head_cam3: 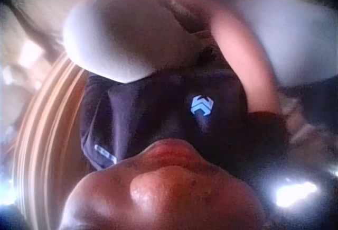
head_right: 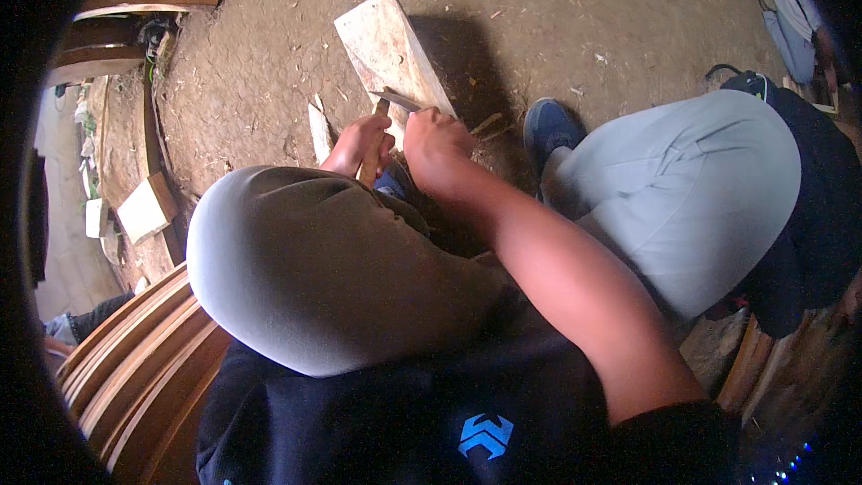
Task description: The person sits on the floor and uses a knife to carve a small wooden stick, repeatedly shaving off thin layers. The person occasionally pauses to inspect the carved piece and then resumes carving.
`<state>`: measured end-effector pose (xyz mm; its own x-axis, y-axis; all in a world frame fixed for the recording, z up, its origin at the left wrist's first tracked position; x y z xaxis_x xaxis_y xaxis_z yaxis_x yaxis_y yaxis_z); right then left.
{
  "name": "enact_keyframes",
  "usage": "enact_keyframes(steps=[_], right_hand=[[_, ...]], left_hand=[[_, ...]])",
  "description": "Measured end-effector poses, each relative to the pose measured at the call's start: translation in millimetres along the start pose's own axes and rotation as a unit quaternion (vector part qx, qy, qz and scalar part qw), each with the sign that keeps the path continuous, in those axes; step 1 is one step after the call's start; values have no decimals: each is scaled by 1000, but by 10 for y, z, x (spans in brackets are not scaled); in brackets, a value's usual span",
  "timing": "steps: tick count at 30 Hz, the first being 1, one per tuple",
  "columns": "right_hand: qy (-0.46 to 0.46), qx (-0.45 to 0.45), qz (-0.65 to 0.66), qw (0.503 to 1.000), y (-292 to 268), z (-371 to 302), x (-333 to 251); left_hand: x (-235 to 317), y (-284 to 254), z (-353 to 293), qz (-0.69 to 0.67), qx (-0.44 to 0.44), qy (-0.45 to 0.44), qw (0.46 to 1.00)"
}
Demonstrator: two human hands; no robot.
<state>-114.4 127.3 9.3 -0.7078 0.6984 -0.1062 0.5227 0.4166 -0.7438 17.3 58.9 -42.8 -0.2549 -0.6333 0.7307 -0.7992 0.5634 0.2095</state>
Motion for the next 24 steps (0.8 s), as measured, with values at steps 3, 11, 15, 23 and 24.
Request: enact_keyframes(steps=[3, 11, 15, 23, 24], right_hand=[[27, 23, 36, 999, 36, 55, 22], [-5, -16, 112, 994, 0, 195, 85], [-32, -8, 107, 994, 38, 290, 183], [-53, -18, 50, 997, -203, 61, 177], [-56, -10, 46, 997, -189, 55, 173]], left_hand=[[47, 87, 33, -11, 19, -23, 999], [78, 54, -37, -31, -14, -13, 999], [65, 1, -33, -49, -26, -24, 998], [18, 22, -13, -65, -15, 0, 998], [1, 7, -6, -64, -21, 1, 998]])
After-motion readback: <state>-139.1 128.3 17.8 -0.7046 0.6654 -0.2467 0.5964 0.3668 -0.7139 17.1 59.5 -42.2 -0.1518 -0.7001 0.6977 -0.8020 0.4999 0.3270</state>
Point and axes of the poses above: each hand's wrist, its own z-axis towards the middle knuckle, its own y-axis out of the palm, x = y × z, the point moved 1 cm from there along z, towards the middle knuckle, and after that the axes turned 11 degrees about y, right-handed, at the moved point
